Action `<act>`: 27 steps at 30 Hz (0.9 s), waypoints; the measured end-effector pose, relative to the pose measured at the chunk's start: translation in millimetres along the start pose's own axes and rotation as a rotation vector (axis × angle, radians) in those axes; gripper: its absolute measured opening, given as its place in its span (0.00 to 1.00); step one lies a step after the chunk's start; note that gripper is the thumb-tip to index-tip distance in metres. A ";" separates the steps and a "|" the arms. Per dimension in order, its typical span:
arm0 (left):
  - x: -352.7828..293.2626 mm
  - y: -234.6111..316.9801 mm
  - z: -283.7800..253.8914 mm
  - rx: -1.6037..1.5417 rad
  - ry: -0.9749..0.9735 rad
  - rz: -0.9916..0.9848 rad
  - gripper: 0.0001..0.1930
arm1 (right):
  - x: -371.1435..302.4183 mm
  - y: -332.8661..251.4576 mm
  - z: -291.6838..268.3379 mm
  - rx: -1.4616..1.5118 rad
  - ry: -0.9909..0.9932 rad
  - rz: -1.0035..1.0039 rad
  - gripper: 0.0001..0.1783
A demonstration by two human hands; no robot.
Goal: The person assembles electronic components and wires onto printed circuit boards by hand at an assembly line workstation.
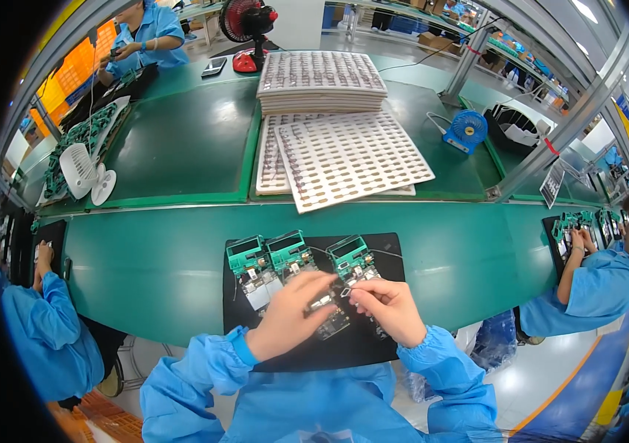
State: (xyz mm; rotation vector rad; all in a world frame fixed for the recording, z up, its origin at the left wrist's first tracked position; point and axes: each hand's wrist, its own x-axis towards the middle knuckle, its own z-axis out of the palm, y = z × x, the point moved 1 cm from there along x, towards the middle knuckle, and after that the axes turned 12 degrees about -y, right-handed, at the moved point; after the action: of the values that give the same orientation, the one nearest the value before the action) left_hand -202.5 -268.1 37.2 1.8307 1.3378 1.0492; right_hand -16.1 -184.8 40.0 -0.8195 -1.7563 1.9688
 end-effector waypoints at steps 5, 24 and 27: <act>-30.6 -16.3 -17.8 -0.640 0.185 -0.215 0.07 | 22.4 -0.5 29.8 -0.054 -0.174 -0.017 0.09; -3.8 -49.8 -52.4 0.384 0.301 0.013 0.05 | 77.4 -1.5 64.9 -1.155 0.070 -0.411 0.04; -3.2 -49.5 -52.5 0.431 0.280 0.003 0.06 | 78.4 -0.9 65.3 -1.151 0.076 -0.416 0.04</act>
State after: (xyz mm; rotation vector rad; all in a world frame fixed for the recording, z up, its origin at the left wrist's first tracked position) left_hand -271.5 -255.3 19.9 2.0420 1.8437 1.1134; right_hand -117.7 -185.4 30.7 -0.6959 -2.6884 0.5389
